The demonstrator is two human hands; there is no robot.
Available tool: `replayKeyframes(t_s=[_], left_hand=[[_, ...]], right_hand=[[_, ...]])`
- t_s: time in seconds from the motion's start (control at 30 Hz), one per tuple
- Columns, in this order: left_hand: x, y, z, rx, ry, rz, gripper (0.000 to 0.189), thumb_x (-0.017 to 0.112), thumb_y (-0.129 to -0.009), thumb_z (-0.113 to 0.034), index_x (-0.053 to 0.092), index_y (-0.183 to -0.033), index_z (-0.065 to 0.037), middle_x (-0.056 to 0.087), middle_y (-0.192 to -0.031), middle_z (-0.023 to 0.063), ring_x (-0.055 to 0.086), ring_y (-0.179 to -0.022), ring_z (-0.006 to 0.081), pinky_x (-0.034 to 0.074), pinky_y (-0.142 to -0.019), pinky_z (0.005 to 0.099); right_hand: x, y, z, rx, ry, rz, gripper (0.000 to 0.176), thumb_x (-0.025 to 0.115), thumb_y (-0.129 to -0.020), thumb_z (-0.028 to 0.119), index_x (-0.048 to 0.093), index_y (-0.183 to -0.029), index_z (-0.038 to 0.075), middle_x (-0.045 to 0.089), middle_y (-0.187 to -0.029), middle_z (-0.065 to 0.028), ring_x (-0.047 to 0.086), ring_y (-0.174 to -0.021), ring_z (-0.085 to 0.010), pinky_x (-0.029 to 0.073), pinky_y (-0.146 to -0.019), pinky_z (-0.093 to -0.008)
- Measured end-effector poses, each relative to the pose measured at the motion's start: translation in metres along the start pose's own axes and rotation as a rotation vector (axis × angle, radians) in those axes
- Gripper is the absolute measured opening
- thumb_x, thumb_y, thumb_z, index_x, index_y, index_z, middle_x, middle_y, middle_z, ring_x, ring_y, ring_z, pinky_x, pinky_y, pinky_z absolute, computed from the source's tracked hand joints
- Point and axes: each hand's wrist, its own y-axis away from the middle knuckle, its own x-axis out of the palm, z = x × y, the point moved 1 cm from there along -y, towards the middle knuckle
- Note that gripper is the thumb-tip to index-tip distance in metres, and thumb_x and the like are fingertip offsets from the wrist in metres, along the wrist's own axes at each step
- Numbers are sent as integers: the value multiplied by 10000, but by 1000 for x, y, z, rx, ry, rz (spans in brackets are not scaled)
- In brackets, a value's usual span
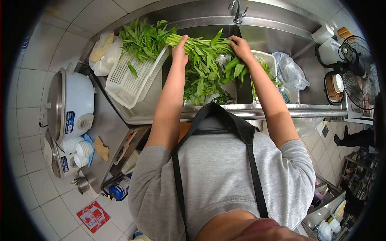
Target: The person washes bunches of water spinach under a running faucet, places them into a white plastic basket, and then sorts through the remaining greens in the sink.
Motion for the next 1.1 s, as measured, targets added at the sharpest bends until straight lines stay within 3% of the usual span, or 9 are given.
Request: replayKeyframes(t_s=[0.13,0.2,0.27,0.33,0.4,0.73,0.83,0.93,1.1], left_hand=[[-1,-7,5,85,28,109,255,716,-671,-131,586,-887,-95,576,-968,22,497,-965,177,326,-869,399],[1,-8,7,169,9,99,239,705,-676,-91,578,-879,-83,584,-942,34,518,-940,183,357,-848,369],[4,-7,6,255,-10,92,227,694,-682,-51,570,-870,-70,591,-917,46,539,-914,189,388,-827,340],[12,-4,5,268,71,301,208,669,-696,-8,551,-861,-48,600,-869,77,576,-850,196,440,-768,304],[19,-1,9,318,69,360,218,657,-715,-16,534,-893,-42,602,-884,102,596,-811,210,465,-745,324],[8,-1,7,367,-128,328,311,637,-756,-70,505,-1028,3,592,-991,137,544,-956,183,428,-828,293],[9,4,9,438,-249,268,256,661,-735,-80,564,-961,-10,602,-936,88,552,-876,143,421,-786,264],[10,8,14,481,-431,203,214,689,-713,-124,599,-881,-26,604,-846,30,551,-775,110,418,-735,252],[-11,9,20,599,-556,-103,229,702,-700,-169,594,-845,-28,602,-810,30,552,-731,125,424,-691,270]], right_hand=[[-2,-10,-31,149,-102,151,229,608,-751,176,593,-948,61,609,-918,-122,583,-839,-232,438,-754,-325],[-8,-6,-31,-23,117,288,223,606,-756,169,599,-952,64,589,-1007,-109,569,-891,-222,433,-795,-318],[-17,-19,-24,133,94,498,269,580,-755,113,564,-999,2,559,-1045,-66,516,-976,-182,386,-853,-279],[-10,-35,-18,-85,-87,275,257,609,-731,149,607,-976,71,584,-1025,-93,570,-896,-220,437,-797,-303],[17,-34,-1,-7,-84,371,215,625,-718,168,631,-902,57,630,-859,-93,593,-729,-194,451,-694,-285],[34,-40,3,195,21,313,228,655,-698,203,649,-900,98,627,-805,-133,608,-741,-244,457,-689,-308],[40,-36,4,-91,134,433,207,617,-693,154,645,-886,83,605,-808,-172,586,-763,-317,458,-695,-354],[44,-28,-1,-246,205,212,180,606,-700,166,640,-842,60,590,-807,-155,564,-773,-321,446,-713,-354],[27,-36,-49,171,-92,-89,179,593,-733,191,647,-860,76,624,-763,-125,601,-697,-236,454,-674,-304]])
